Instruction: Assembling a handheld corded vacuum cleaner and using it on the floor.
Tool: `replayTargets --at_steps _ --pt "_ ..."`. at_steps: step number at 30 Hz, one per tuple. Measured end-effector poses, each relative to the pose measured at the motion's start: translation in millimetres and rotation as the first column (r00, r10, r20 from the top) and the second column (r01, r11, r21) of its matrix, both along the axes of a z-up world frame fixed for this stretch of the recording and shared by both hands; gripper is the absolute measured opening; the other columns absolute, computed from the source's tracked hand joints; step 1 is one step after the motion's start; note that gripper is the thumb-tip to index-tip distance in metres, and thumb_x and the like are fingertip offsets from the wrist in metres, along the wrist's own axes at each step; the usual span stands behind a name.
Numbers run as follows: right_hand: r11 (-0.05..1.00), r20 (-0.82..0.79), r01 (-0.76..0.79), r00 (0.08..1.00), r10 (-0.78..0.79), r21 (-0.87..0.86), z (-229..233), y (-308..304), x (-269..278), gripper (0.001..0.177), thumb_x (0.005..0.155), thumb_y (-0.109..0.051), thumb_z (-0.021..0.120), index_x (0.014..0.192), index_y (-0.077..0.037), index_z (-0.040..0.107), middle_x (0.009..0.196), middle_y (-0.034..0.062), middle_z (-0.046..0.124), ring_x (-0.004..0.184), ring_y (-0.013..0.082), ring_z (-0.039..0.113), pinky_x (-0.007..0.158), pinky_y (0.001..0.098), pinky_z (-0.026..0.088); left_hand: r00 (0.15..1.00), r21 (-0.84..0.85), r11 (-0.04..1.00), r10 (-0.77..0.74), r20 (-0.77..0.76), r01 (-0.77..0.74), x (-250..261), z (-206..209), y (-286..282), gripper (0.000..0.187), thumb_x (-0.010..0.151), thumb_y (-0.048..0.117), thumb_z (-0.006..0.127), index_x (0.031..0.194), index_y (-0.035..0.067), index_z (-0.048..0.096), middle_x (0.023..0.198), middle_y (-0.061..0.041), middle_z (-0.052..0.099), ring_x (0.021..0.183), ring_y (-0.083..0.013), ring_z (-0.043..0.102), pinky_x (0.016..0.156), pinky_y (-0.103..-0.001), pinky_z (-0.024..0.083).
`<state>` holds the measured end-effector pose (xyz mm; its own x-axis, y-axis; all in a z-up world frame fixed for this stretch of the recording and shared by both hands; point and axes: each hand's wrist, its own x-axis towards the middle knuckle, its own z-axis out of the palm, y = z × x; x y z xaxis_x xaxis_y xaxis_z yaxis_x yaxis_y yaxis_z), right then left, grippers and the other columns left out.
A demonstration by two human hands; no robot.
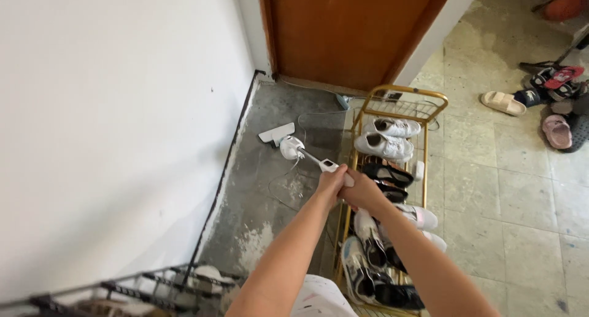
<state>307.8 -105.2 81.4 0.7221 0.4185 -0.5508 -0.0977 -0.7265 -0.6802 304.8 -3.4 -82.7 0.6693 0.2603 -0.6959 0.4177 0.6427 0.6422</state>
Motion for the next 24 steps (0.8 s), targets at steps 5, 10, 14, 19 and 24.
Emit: replayTargets --at_steps 5,10,14,19,24 --pt "0.999 -0.026 -0.001 1.000 0.002 0.036 42.6 -58.5 -35.8 0.044 0.070 -0.016 0.079 0.109 0.000 0.066 0.068 0.0138 0.070 0.049 0.0237 0.063 0.047 0.0387 0.048 0.997 0.136 0.989 -0.049 -0.060 0.057 -31.9 43.3 -60.3 0.055 0.089 0.040 0.071 0.109 -0.011 0.069 0.101 -0.023 0.073 0.082 -0.0313 0.071 0.062 -0.047 0.054" --pt "0.995 0.011 0.049 0.999 -0.050 0.082 52.5 -109.4 -74.7 0.035 0.073 -0.017 0.076 0.104 -0.001 0.069 0.064 0.0115 0.068 0.047 0.0217 0.060 0.047 0.0375 0.046 0.995 0.192 0.976 -0.100 -0.008 0.100 -62.6 59.2 -108.6 0.054 0.085 0.039 0.074 0.105 -0.011 0.069 0.098 -0.023 0.073 0.075 -0.0305 0.072 0.055 -0.044 0.056" --pt "0.989 0.004 0.093 0.996 -0.094 0.110 46.5 -140.0 -86.1 0.036 0.072 -0.013 0.078 0.103 -0.001 0.064 0.068 0.0118 0.069 0.047 0.0213 0.061 0.045 0.0358 0.047 0.969 0.155 0.957 -0.247 -0.015 0.247 -80.6 80.9 -127.0 0.056 0.089 0.044 0.074 0.105 -0.010 0.069 0.095 -0.019 0.073 0.075 -0.0261 0.073 0.058 -0.038 0.060" --pt "0.939 -0.162 0.198 0.974 -0.156 0.283 48.7 -164.5 -93.1 0.035 0.073 -0.008 0.071 0.105 0.000 0.062 0.072 0.0091 0.068 0.044 0.0207 0.056 0.040 0.0347 0.042 0.969 0.017 0.972 -0.233 0.082 0.233 -89.7 72.8 -156.6 0.053 0.091 0.045 0.070 0.101 -0.007 0.070 0.090 -0.016 0.071 0.065 -0.0235 0.067 0.049 -0.037 0.053" --pt "0.975 -0.139 0.119 0.986 -0.093 0.187 58.4 -177.4 -91.4 0.031 0.072 -0.006 0.073 0.103 -0.003 0.067 0.068 0.0087 0.065 0.047 0.0155 0.055 0.043 0.0313 0.041 0.995 -0.020 0.995 -0.093 0.041 0.094 -90.0 64.8 -176.6 0.049 0.093 0.044 0.071 0.101 -0.004 0.069 0.091 -0.013 0.072 0.070 -0.0213 0.070 0.053 -0.036 0.054"
